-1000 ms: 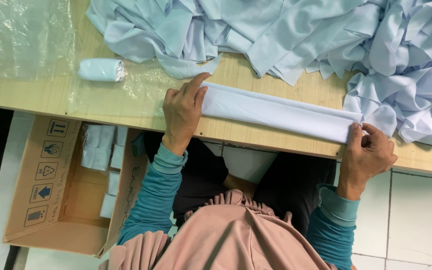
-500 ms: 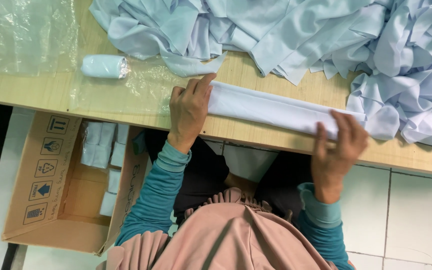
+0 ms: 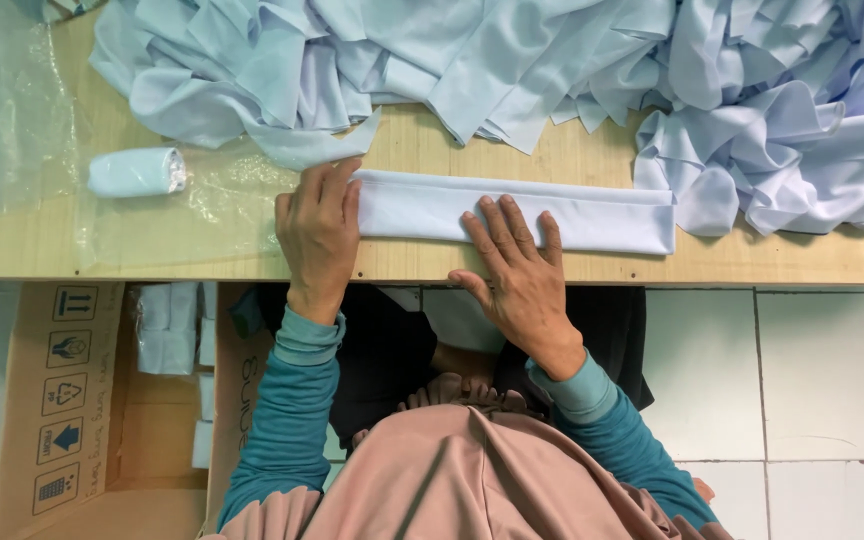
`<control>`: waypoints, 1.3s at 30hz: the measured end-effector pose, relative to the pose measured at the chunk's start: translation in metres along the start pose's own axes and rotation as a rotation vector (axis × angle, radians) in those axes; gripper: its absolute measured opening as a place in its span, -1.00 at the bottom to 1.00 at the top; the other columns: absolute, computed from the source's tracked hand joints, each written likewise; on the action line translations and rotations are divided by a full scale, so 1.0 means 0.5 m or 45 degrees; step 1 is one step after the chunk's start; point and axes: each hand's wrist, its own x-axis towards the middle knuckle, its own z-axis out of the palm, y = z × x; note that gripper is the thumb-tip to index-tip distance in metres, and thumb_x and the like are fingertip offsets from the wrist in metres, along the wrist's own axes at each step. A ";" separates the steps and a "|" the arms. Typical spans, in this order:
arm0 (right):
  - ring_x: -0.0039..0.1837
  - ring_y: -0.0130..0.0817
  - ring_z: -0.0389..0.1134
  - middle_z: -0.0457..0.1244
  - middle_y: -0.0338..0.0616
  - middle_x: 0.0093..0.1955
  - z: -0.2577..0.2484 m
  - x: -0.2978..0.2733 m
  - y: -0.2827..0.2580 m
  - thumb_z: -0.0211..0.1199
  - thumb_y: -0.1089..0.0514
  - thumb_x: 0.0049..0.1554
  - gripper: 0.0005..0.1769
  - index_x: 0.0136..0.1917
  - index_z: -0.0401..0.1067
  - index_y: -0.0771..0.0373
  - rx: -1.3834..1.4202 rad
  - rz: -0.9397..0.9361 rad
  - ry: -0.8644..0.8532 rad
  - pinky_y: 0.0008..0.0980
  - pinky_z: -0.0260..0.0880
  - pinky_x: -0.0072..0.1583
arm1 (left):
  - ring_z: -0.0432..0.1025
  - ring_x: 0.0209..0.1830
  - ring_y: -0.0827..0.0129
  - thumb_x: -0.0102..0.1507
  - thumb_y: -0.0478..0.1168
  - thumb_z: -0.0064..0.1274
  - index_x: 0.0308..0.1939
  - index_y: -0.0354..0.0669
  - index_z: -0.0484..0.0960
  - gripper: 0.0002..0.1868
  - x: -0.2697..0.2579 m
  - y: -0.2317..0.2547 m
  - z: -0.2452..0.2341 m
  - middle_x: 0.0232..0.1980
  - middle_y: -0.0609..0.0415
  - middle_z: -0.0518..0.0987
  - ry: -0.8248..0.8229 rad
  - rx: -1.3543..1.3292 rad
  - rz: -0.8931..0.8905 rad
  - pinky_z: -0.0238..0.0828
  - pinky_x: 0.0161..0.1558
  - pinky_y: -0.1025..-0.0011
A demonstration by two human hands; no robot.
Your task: The person folds light blue garments on a wooden table, then places each folded item into a clear plastic bag. The person repeats this process for multiple garments, stacking the packaged items into a cardboard box.
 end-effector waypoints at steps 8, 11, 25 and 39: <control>0.65 -0.17 0.02 0.15 -0.08 0.58 -0.002 0.001 0.001 0.03 -0.43 0.28 -0.24 0.55 0.29 0.03 0.025 0.030 0.007 0.13 -0.28 0.59 | 0.45 -0.12 0.21 0.42 -0.35 0.01 0.09 -0.12 0.66 -0.79 -0.003 0.133 -0.001 0.00 0.08 0.44 -0.003 -0.502 -0.043 0.41 -0.13 0.36; 0.64 -0.19 0.03 0.15 -0.10 0.58 -0.001 -0.002 0.001 0.05 -0.42 0.27 -0.24 0.55 0.29 0.01 0.032 0.047 0.008 0.13 -0.26 0.59 | 0.46 -0.13 0.15 0.42 -0.31 0.01 0.07 -0.18 0.65 -0.82 -0.013 0.154 0.024 -0.04 0.08 0.45 -0.099 -0.515 0.011 0.45 -0.12 0.31; 0.63 -0.20 0.07 0.18 -0.05 0.58 -0.068 -0.135 0.201 0.05 -0.29 0.37 -0.35 0.54 0.34 0.10 -0.140 0.449 0.086 -0.10 -0.19 0.58 | 0.46 -0.07 0.19 0.41 -0.23 0.04 0.07 -0.12 0.68 -0.81 -0.012 0.167 0.015 0.00 0.08 0.49 -0.327 -0.199 0.020 0.34 -0.13 0.24; 0.61 -0.25 0.11 0.21 -0.13 0.55 -0.052 -0.135 0.204 0.13 -0.31 0.31 -0.36 0.49 0.38 0.06 -0.161 0.507 0.157 -0.10 -0.13 0.55 | 0.50 -0.04 -0.01 0.31 -0.44 0.04 0.09 -0.30 0.60 -0.73 0.017 0.433 0.124 -0.02 -0.08 0.48 -0.402 -0.888 0.242 0.53 -0.03 0.24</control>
